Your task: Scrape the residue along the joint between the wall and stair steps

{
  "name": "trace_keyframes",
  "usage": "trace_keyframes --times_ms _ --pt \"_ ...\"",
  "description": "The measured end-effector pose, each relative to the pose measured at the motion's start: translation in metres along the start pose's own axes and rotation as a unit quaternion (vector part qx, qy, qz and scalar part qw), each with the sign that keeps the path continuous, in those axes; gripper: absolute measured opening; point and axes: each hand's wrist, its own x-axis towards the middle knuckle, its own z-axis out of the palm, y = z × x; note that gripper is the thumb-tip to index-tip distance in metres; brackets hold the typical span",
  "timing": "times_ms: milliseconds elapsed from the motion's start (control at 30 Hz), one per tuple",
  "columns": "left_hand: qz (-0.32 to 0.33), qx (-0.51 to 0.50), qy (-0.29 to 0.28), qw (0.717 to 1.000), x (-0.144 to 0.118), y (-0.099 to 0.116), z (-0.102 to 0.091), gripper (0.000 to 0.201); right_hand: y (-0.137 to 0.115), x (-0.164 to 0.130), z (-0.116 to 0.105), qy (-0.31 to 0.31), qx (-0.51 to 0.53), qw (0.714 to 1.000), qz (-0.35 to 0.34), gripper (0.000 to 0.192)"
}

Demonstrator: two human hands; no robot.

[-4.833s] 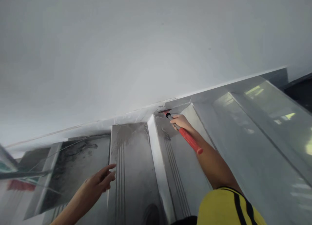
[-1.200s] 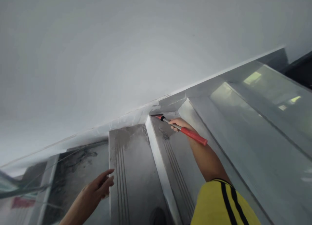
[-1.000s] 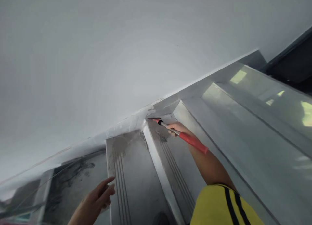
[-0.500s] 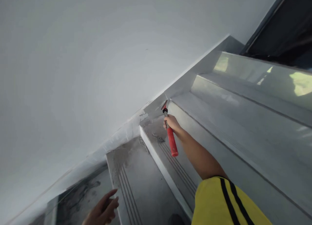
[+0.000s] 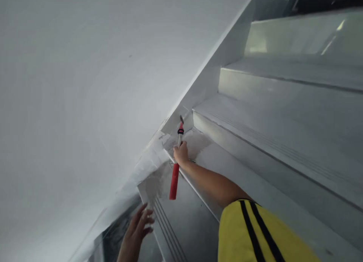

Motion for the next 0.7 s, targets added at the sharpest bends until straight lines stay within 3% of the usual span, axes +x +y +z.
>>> trace_keyframes --times_ms 100,200,367,533,700 --pt "0.019 -0.018 -0.034 0.999 0.019 0.032 0.03 0.086 0.018 -0.014 0.022 0.005 -0.044 0.996 -0.071 0.051" --pt "0.006 0.08 -0.067 0.995 0.031 0.044 0.057 0.082 0.033 -0.032 0.038 -0.042 -0.044 0.993 -0.103 0.06" --pt "-0.059 0.099 -0.028 0.993 0.04 0.034 0.084 0.07 0.042 -0.04 0.047 -0.098 -0.023 0.991 -0.09 0.063" --pt "-0.015 0.16 0.048 0.986 0.057 0.026 0.099 0.07 0.033 -0.019 0.039 -0.134 -0.021 0.988 -0.074 0.07" --pt "-0.02 0.198 0.095 0.975 0.056 0.02 0.108 0.067 0.032 -0.017 0.032 -0.175 -0.071 0.981 -0.051 0.069"
